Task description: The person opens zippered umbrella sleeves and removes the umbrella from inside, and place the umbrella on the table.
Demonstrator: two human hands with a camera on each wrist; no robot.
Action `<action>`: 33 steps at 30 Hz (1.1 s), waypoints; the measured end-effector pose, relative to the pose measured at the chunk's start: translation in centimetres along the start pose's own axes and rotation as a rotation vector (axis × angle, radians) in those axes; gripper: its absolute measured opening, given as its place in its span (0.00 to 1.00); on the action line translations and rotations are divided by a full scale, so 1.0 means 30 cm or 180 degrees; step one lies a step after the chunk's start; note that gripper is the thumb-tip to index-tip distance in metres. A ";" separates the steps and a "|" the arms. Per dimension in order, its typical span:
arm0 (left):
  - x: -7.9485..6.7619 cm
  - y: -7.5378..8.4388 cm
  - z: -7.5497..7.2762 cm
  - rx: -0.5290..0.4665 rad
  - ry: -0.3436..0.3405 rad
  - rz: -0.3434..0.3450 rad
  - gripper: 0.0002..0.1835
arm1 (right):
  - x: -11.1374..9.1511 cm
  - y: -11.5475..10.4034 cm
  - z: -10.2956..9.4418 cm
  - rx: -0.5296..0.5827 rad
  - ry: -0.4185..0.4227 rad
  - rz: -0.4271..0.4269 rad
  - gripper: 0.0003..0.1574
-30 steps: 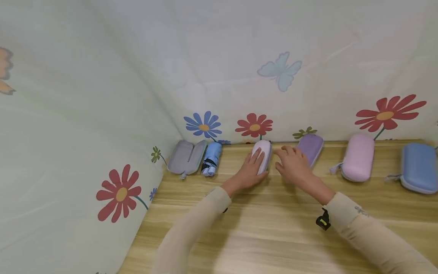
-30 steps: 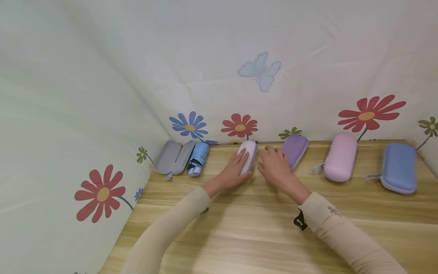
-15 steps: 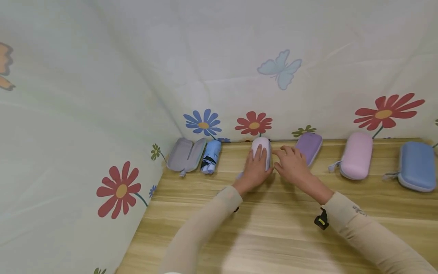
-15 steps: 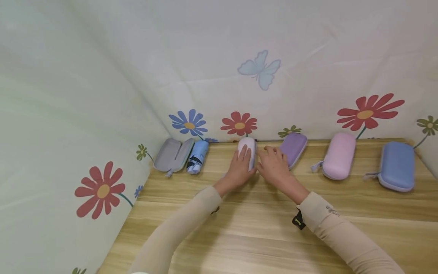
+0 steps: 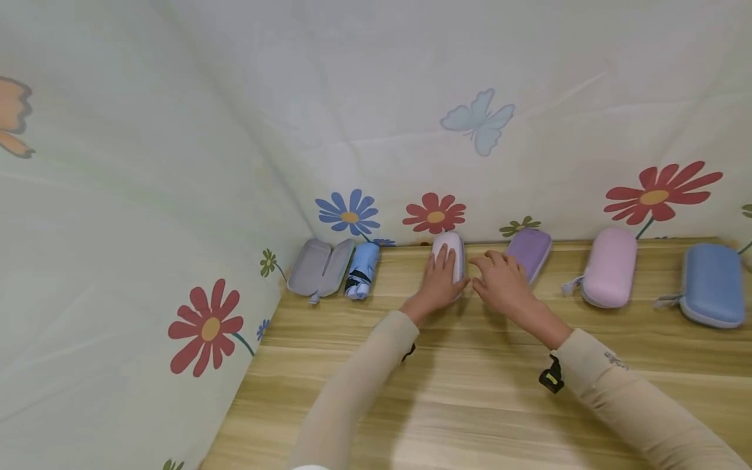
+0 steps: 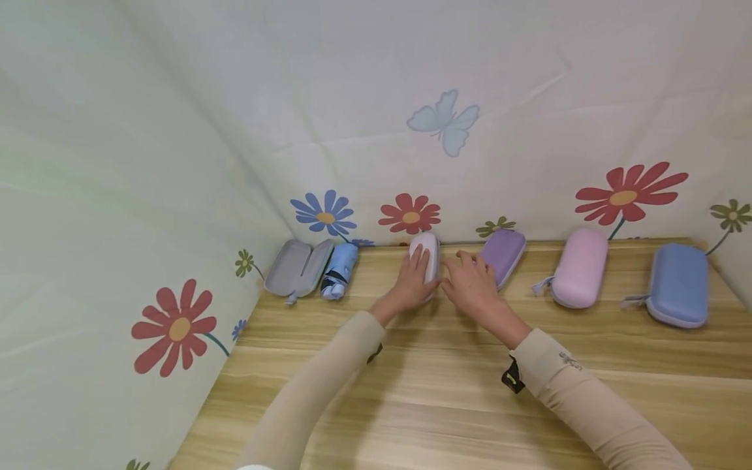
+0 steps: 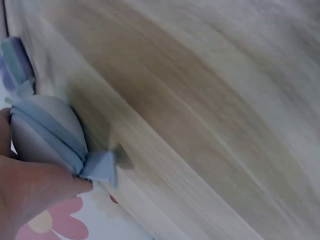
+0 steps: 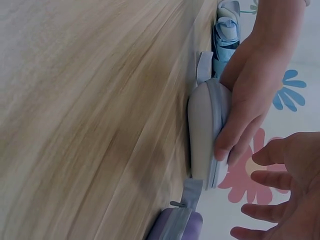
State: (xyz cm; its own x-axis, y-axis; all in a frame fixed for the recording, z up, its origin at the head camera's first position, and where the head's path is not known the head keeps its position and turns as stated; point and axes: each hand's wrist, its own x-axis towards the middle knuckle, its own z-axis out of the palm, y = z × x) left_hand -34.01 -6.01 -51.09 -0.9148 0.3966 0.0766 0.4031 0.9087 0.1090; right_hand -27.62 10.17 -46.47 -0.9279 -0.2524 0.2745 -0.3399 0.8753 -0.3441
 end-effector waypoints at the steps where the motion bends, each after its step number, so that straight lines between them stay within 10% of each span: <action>1: 0.002 -0.004 -0.002 -0.0170 -0.0002 -0.0009 0.43 | -0.002 0.004 -0.001 -0.0005 -0.0011 0.0001 0.26; 13: -0.012 -0.070 -0.069 -0.2191 0.0529 -0.0479 0.40 | 0.002 0.013 -0.032 -0.0008 -0.0161 0.0064 0.30; 21: -0.027 -0.170 -0.087 -0.2443 0.0797 -0.0749 0.31 | -0.003 0.015 -0.034 0.0005 -0.0182 0.0102 0.30; 26: -0.056 -0.225 -0.077 -0.1582 0.0766 -0.0596 0.28 | -0.003 0.016 -0.030 0.0015 -0.0198 0.0118 0.30; 33: -0.084 -0.272 -0.074 0.1395 0.0141 0.0287 0.21 | -0.005 0.008 -0.034 0.0016 -0.0214 0.0122 0.30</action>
State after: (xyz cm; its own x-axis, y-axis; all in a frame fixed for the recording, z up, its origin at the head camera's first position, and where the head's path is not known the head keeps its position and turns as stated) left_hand -34.93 -14.73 -49.97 -0.8707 0.4793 0.1099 0.4231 0.8441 -0.3294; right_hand -27.42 10.85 -45.68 -0.9484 -0.2461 0.2001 -0.3046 0.8827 -0.3578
